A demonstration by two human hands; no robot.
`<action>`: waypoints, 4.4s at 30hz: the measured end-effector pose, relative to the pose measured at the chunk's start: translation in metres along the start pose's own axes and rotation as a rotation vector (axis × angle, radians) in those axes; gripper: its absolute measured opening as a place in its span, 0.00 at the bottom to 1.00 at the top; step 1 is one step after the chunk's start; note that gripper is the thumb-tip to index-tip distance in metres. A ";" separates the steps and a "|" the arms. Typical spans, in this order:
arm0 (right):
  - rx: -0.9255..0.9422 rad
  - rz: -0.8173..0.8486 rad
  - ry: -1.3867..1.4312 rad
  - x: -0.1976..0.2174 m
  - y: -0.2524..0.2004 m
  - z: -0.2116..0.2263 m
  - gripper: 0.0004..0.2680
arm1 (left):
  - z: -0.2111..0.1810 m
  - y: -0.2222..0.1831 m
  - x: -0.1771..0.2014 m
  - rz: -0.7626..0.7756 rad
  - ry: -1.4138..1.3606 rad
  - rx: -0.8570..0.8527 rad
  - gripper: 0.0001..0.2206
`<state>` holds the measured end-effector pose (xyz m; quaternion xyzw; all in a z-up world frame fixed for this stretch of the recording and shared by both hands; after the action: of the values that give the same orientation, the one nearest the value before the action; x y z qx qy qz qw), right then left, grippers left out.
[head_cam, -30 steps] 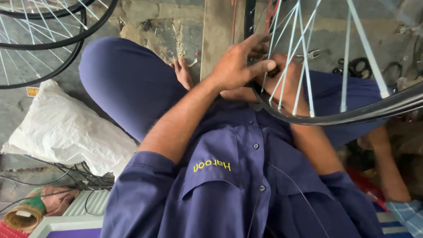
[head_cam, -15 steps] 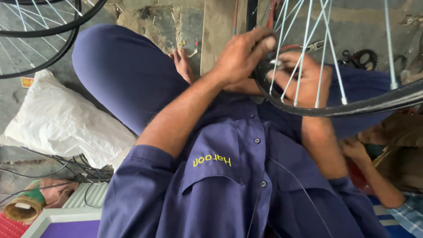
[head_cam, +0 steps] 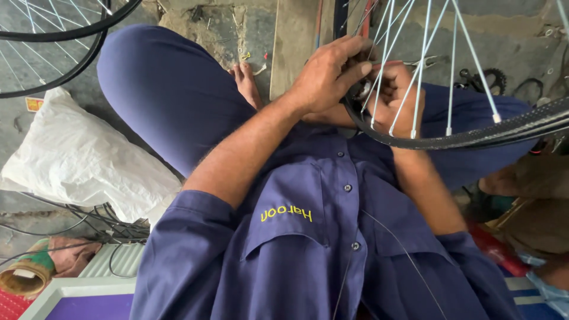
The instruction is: The person threads and adjusts spokes on a bicycle wheel rim by hand, periodically rotating the wheel to work on different sections of the rim and hub.
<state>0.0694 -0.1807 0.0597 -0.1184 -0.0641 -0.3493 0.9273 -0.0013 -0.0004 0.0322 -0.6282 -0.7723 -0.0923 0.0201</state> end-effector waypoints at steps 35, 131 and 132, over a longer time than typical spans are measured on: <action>0.374 0.042 -0.547 0.004 -0.052 0.087 0.10 | 0.024 -0.004 0.001 -0.048 -0.636 0.363 0.16; 0.074 0.022 -0.322 -0.007 0.019 0.032 0.08 | 0.001 0.005 0.001 -0.062 -0.085 0.193 0.13; 0.207 0.013 -0.570 -0.009 0.019 0.036 0.08 | 0.002 0.004 0.001 -0.032 -0.103 0.193 0.13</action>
<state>0.0743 -0.1518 0.0893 -0.1170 -0.3562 -0.2878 0.8812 0.0023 0.0020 0.0311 -0.6150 -0.7874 0.0147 0.0396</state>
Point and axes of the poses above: each hand's wrist, its own y-axis towards the middle knuckle, its own x-axis out of the back of the hand, z = x × y, the point moved 1 cm from there along y, towards the middle knuckle, and after that the axes turned 5 degrees about z, right-handed, at the moved point
